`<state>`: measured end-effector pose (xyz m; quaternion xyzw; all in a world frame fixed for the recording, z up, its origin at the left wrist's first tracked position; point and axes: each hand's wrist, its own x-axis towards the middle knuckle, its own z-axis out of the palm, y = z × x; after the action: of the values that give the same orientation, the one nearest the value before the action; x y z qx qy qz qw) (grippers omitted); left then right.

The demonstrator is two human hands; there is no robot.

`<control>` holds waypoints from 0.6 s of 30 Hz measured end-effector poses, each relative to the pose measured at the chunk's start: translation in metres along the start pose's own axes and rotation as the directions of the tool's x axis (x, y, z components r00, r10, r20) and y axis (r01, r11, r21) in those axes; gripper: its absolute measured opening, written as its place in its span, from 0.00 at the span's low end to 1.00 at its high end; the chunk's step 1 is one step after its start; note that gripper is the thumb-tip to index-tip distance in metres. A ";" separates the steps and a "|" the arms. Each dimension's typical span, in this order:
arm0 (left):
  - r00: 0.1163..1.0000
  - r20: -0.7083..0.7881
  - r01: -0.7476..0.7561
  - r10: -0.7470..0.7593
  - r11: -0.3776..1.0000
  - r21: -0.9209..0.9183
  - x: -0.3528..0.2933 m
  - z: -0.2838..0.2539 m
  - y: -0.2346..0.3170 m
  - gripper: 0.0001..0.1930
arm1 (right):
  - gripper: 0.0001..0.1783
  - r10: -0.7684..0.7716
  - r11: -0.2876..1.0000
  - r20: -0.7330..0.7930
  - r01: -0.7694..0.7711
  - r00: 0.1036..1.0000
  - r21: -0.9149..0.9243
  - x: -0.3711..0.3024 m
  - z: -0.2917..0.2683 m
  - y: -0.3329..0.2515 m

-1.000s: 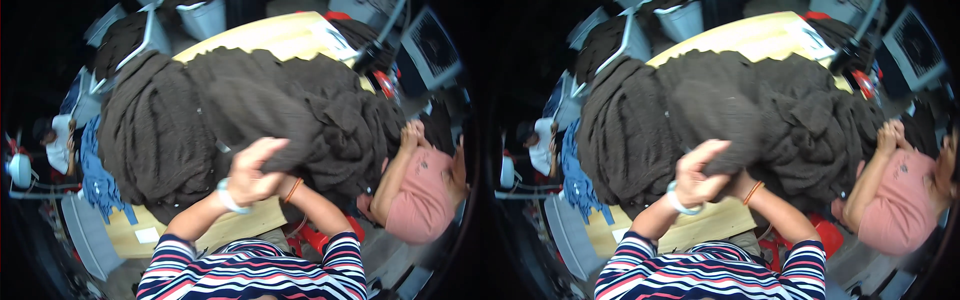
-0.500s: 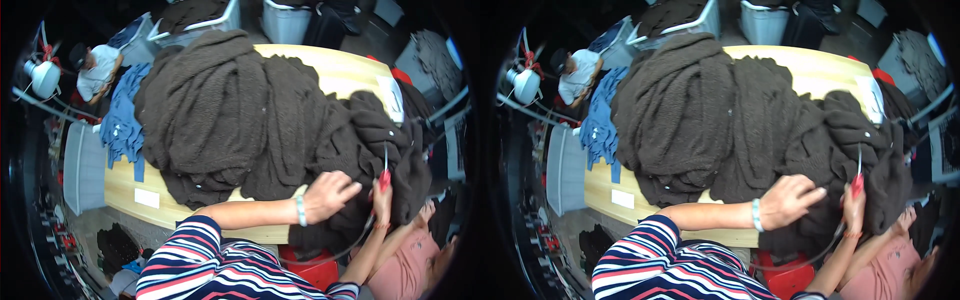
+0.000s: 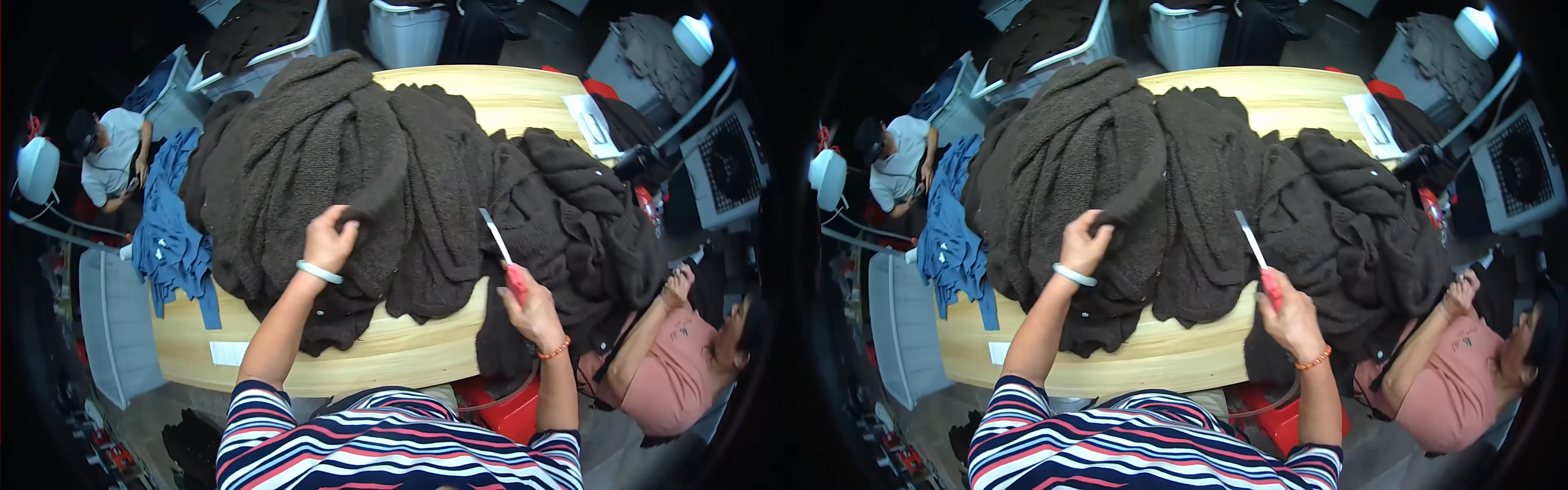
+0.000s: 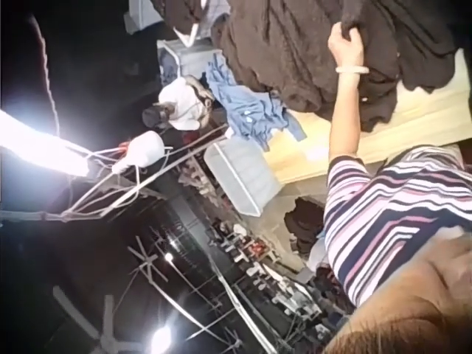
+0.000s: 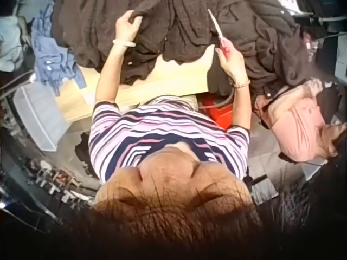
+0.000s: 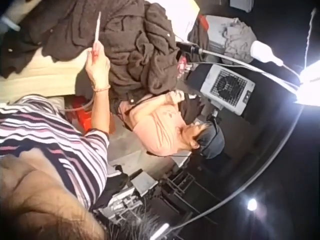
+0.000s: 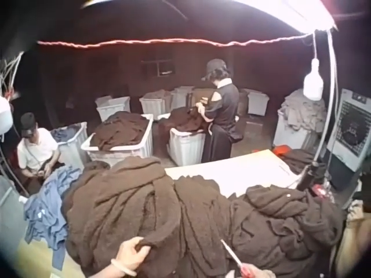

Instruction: Trim loose threads from finished brown garments using scissors.

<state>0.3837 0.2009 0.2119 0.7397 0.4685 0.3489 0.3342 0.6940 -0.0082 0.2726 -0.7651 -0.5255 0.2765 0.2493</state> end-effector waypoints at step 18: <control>0.871 0.390 0.436 -0.298 0.102 -0.894 -0.014 -0.025 -0.057 0.10 | 0.18 -0.397 0.860 0.466 0.498 0.791 -0.112 0.009 0.091 -0.134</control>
<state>0.3322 0.2113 0.1758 0.2428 0.2943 0.4262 0.8202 0.5449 0.0518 0.2951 -0.5616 -0.7622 0.3071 0.0969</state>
